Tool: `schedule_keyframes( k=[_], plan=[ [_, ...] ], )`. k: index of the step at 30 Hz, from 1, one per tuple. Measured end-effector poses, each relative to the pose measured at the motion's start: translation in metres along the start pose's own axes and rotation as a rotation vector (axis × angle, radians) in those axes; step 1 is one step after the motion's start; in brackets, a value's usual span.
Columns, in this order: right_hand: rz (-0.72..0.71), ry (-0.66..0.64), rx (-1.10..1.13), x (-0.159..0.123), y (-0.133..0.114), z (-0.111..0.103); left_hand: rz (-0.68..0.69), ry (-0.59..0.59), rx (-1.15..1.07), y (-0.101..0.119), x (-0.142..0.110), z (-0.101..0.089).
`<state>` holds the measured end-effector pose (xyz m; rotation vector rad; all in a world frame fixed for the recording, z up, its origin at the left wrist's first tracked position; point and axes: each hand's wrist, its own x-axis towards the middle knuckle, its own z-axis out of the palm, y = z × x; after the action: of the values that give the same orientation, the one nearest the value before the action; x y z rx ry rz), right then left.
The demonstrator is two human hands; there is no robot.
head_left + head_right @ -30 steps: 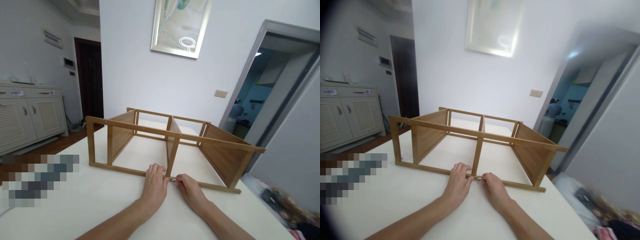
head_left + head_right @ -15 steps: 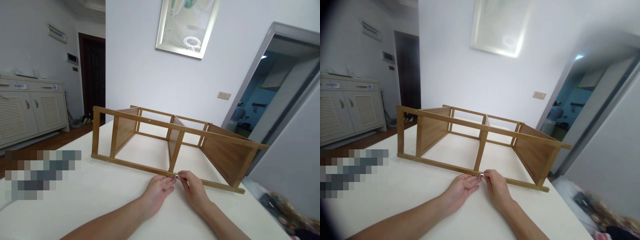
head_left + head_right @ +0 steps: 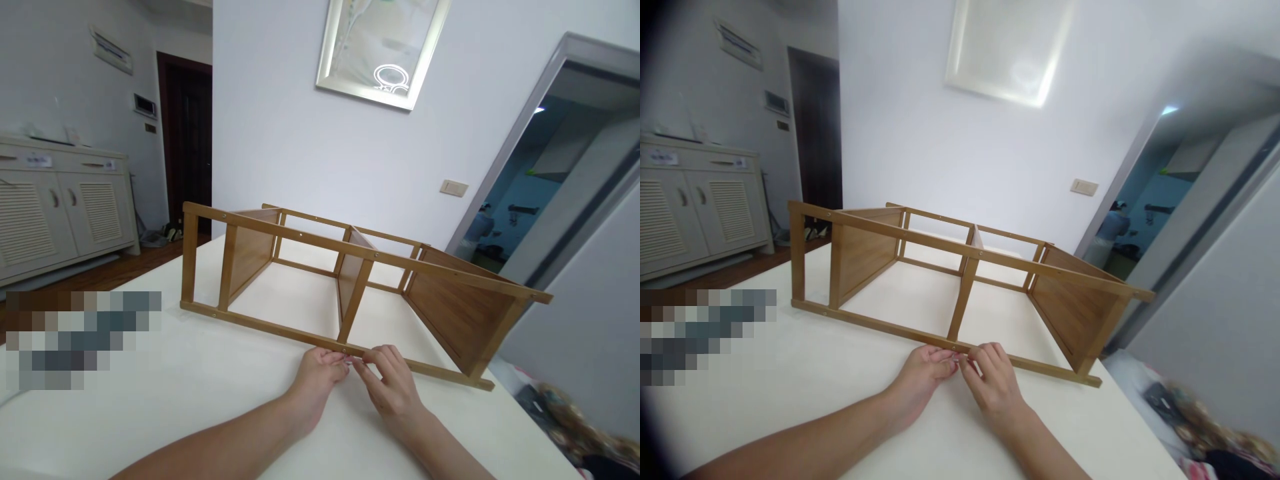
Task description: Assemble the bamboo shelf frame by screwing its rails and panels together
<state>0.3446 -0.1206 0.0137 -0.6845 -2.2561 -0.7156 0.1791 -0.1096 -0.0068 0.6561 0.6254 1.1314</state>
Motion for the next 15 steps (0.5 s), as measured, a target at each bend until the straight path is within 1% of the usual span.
schedule_keyframes(
  k=[4, 8, 15],
  plan=[
    [-0.009, -0.063, -0.016, 0.0019, 0.0007, -0.0004, 0.013, -0.006, -0.006, -0.0021, 0.0011, 0.0001],
    [0.004, -0.043, -0.017, 0.0037, 0.0015, -0.0003, 0.022, -0.001, -0.018, -0.0027, 0.0023, 0.0008],
    [-0.026, -0.043, -0.004, 0.0042, 0.0042, 0.0013, 0.034, -0.014, -0.016, -0.0021, 0.0023, 0.0032]
  ],
)
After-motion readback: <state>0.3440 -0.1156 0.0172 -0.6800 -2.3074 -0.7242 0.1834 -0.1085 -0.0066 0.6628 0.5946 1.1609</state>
